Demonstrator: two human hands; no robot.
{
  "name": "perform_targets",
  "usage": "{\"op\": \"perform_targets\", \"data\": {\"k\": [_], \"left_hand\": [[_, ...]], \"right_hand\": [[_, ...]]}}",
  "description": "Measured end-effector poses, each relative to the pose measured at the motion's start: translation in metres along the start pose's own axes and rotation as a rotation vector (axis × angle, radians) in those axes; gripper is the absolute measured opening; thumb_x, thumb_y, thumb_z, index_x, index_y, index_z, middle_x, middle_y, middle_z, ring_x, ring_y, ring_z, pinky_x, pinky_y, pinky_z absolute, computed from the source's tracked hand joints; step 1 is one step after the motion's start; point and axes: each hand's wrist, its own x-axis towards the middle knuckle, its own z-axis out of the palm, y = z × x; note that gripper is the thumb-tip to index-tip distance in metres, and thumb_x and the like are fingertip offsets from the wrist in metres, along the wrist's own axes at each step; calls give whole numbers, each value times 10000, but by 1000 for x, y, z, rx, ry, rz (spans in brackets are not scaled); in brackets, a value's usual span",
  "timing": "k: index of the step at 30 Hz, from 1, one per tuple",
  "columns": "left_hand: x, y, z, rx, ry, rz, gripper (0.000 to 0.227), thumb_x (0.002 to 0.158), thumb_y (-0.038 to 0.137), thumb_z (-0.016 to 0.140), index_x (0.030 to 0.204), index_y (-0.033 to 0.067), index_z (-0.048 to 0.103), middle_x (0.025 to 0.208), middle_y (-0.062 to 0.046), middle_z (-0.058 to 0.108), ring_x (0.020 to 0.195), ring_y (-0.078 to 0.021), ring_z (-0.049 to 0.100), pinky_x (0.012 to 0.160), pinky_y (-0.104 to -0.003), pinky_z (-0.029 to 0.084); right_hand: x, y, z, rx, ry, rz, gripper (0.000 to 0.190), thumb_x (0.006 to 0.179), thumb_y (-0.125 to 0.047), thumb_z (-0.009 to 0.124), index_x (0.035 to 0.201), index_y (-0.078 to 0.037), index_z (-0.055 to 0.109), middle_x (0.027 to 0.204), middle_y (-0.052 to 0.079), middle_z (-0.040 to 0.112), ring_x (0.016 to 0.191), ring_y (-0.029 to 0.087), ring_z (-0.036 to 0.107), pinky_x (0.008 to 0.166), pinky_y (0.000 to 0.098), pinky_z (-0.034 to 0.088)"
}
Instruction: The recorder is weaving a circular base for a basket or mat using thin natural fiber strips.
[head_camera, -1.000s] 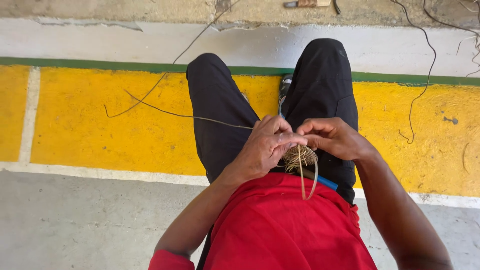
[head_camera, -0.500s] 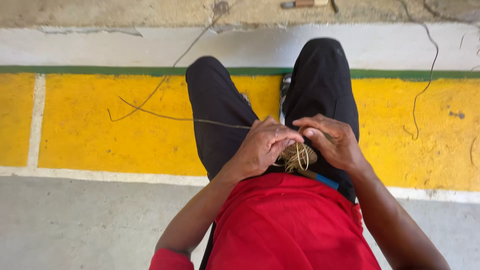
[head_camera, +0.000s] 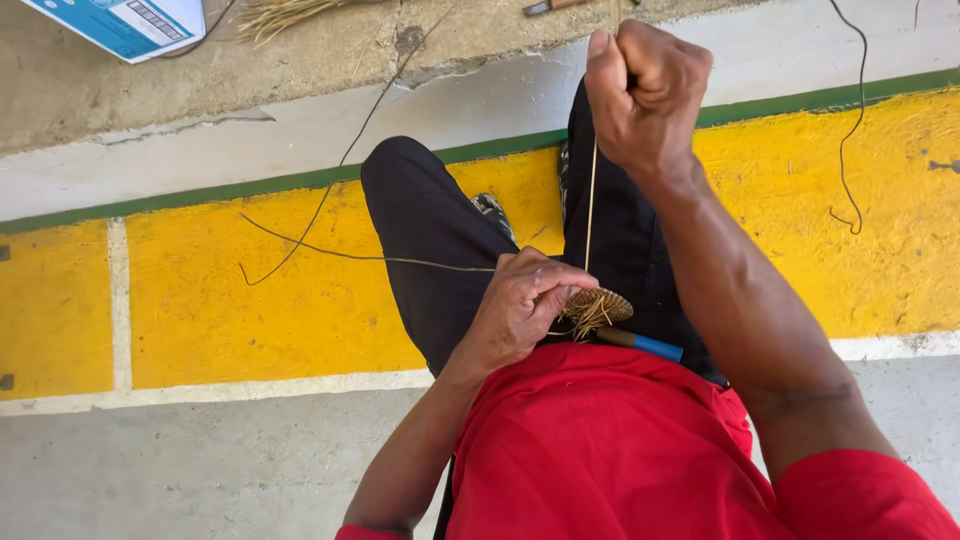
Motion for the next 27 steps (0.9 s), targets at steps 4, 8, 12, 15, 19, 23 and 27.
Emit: {"op": "perform_targets", "data": {"k": [4, 8, 12, 15, 19, 23, 27], "left_hand": [[-3, 1, 1, -11, 17, -16, 144, 984, 116, 684, 1090, 165, 767, 992, 38, 770, 905, -146, 625, 910, -328, 400], [12, 1, -14, -97, 4, -99, 157, 1007, 181, 655, 1155, 134, 670, 987, -16, 742, 933, -189, 659, 934, -344, 403], [5, 2, -17, 10, -107, -194, 151, 1021, 212, 633, 1120, 150, 728, 876, -95, 655, 876, -257, 607, 871, -362, 447], [8, -8, -19, 25, -132, -154, 180, 1037, 182, 599, 1153, 149, 732, 867, -98, 620, 904, -252, 591, 899, -369, 452], [3, -9, -13, 14, -77, -84, 181, 1028, 161, 609, 1162, 154, 731, 923, -46, 674, 952, -211, 600, 934, -365, 445], [7, -4, -10, 97, -15, -25, 205, 1007, 122, 626, 1170, 169, 741, 977, 8, 747, 938, -175, 589, 896, -349, 377], [7, -4, -7, 117, -8, -32, 252, 979, 82, 632, 1188, 169, 741, 1020, 17, 759, 910, -163, 576, 854, -336, 341]], "right_hand": [[15, -11, -17, 112, 59, -103, 555, 1111, -97, 637, 613, -52, 396, 550, 5, 389, 477, 115, 353, 423, 321, 263], [42, -75, -80, 151, -176, 130, 287, 1145, -100, 607, 886, 21, 625, 719, 67, 571, 565, 145, 514, 517, 299, 391], [-4, -97, -135, 953, -149, 309, 365, 956, -262, 711, 1236, -39, 638, 1062, 116, 731, 958, 169, 763, 711, 298, 683], [-57, -111, -117, 988, -368, 310, 164, 1007, -23, 708, 1169, 1, 704, 1010, 157, 718, 1002, 208, 763, 852, 372, 659], [-107, -116, -90, 569, -285, 708, 273, 934, 2, 723, 1160, -73, 589, 1040, 104, 745, 1036, 206, 740, 951, 344, 615], [-115, -114, -87, 54, -451, 408, 169, 887, -60, 785, 1036, -93, 713, 1137, 50, 737, 1109, 220, 693, 956, 339, 564], [-125, -109, -84, -64, -439, 311, 210, 839, -113, 839, 1012, -136, 723, 1129, 34, 716, 1109, 211, 625, 954, 347, 502]]}}
